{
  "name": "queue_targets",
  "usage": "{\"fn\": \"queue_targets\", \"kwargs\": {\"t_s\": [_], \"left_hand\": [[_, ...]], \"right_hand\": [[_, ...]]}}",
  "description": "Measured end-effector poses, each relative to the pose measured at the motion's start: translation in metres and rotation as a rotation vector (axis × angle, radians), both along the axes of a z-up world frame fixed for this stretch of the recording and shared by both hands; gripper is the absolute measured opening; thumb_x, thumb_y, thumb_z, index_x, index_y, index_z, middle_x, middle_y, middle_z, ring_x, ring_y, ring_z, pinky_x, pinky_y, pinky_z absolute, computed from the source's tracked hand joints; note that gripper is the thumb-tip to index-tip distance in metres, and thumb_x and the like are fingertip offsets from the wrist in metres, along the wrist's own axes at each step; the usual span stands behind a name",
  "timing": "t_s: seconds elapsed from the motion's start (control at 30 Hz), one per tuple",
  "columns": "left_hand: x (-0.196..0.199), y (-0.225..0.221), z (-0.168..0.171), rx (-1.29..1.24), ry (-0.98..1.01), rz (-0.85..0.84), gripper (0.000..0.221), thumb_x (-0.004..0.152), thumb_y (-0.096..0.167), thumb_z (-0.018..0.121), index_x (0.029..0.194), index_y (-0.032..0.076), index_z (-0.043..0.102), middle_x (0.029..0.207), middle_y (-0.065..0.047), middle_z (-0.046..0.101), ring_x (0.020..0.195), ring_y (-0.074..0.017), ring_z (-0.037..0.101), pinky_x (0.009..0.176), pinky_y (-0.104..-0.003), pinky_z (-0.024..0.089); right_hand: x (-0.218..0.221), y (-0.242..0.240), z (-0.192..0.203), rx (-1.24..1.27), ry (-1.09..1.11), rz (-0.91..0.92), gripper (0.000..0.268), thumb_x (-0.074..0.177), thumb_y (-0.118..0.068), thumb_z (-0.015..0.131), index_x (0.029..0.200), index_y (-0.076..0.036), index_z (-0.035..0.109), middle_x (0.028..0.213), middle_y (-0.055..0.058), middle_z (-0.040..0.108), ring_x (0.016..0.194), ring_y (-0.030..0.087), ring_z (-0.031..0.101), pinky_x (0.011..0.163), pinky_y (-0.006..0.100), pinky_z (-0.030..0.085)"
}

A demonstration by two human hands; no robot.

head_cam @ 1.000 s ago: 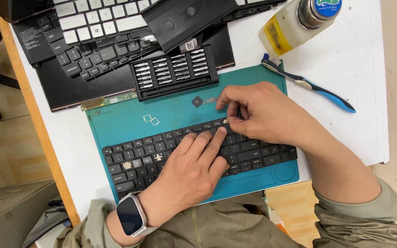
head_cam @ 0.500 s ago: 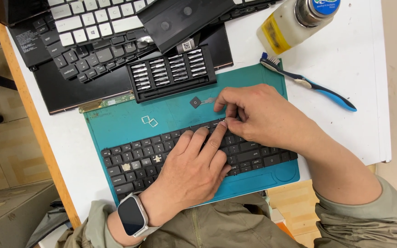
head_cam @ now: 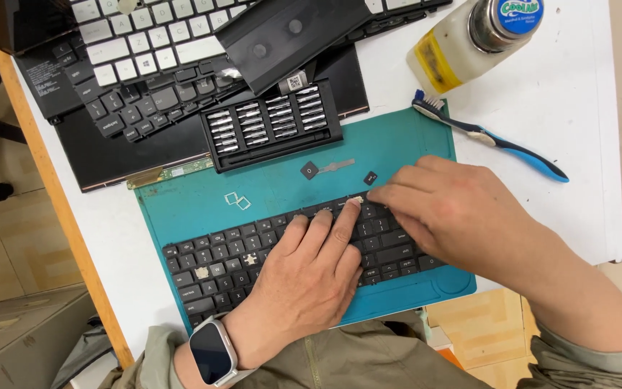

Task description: A person is repairing a laptop keyboard by carefully installing individual scissor switches and snapping keycaps into place at a repair workstation.

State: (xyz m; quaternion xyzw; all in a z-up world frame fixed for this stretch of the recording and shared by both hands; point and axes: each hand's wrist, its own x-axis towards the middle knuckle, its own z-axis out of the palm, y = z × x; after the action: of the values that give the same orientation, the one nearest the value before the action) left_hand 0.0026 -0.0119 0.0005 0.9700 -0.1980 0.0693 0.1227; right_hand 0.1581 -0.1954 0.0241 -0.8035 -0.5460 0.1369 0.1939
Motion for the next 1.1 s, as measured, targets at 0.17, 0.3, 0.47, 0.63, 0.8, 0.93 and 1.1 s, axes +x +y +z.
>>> {"fn": "queue_targets", "kwargs": {"t_s": [0.17,0.3,0.47,0.63,0.8,0.93,1.1], "left_hand": [[0.002,0.001,0.002,0.027,-0.005,0.005,0.024,0.095,0.033,0.056,0.092,0.01,0.061,0.144,-0.023,0.06,0.107,-0.0363,0.06,0.09,-0.047,0.047],[0.003,0.002,0.005,0.051,0.034,-0.01,0.027,0.092,0.035,0.056,0.095,0.009,0.062,0.146,-0.022,0.058,0.11,-0.0358,0.058,0.09,-0.046,0.045],[0.008,0.009,0.01,-0.026,0.117,-0.015,0.029,0.088,0.035,0.059,0.097,0.008,0.062,0.145,-0.02,0.057,0.111,-0.0355,0.056,0.089,-0.046,0.043],[0.012,0.014,0.015,-0.163,0.188,0.005,0.028,0.086,0.029,0.063,0.098,0.004,0.06,0.144,-0.017,0.057,0.112,-0.0393,0.054,0.083,-0.048,0.042],[0.014,0.021,0.018,-0.26,0.232,-0.006,0.027,0.085,0.026,0.065,0.098,0.003,0.058,0.144,-0.018,0.057,0.113,-0.0416,0.052,0.082,-0.049,0.04],[0.017,0.029,0.017,-0.428,0.311,-0.023,0.022,0.085,0.022,0.067,0.088,0.005,0.053,0.147,-0.017,0.055,0.114,-0.0455,0.051,0.08,-0.052,0.039],[0.018,0.029,0.014,-0.445,0.277,-0.031,0.02,0.084,0.018,0.066,0.089,0.004,0.053,0.144,-0.019,0.057,0.112,-0.0443,0.051,0.079,-0.052,0.038]], "right_hand": [[0.001,0.0,-0.011,0.142,-0.178,0.106,0.013,0.1,-0.008,0.062,0.109,-0.01,0.072,0.094,0.002,0.065,0.069,0.024,0.052,0.06,0.034,0.049],[0.002,0.0,-0.018,0.2,-0.307,0.159,0.015,0.101,-0.007,0.061,0.11,-0.008,0.072,0.089,0.003,0.062,0.063,0.024,0.045,0.054,0.034,0.044],[0.005,-0.002,-0.021,0.196,-0.372,0.219,0.021,0.1,-0.003,0.055,0.114,-0.008,0.07,0.095,0.003,0.062,0.065,0.024,0.042,0.053,0.035,0.043],[0.001,0.002,-0.018,0.104,-0.618,0.314,0.02,0.102,-0.003,0.05,0.11,-0.003,0.068,0.1,0.006,0.059,0.067,0.022,0.045,0.056,0.033,0.038],[0.0,-0.001,-0.024,0.131,-0.559,0.308,0.02,0.102,-0.004,0.051,0.11,-0.001,0.069,0.101,0.008,0.061,0.068,0.023,0.046,0.057,0.034,0.037],[0.007,-0.001,-0.035,0.288,-0.235,0.204,0.02,0.099,-0.004,0.054,0.115,-0.003,0.066,0.104,0.008,0.067,0.069,0.027,0.045,0.059,0.039,0.039],[0.008,0.004,-0.029,0.282,-0.095,0.098,0.013,0.097,-0.008,0.062,0.106,-0.008,0.072,0.098,0.006,0.069,0.072,0.026,0.055,0.064,0.038,0.045]]}}
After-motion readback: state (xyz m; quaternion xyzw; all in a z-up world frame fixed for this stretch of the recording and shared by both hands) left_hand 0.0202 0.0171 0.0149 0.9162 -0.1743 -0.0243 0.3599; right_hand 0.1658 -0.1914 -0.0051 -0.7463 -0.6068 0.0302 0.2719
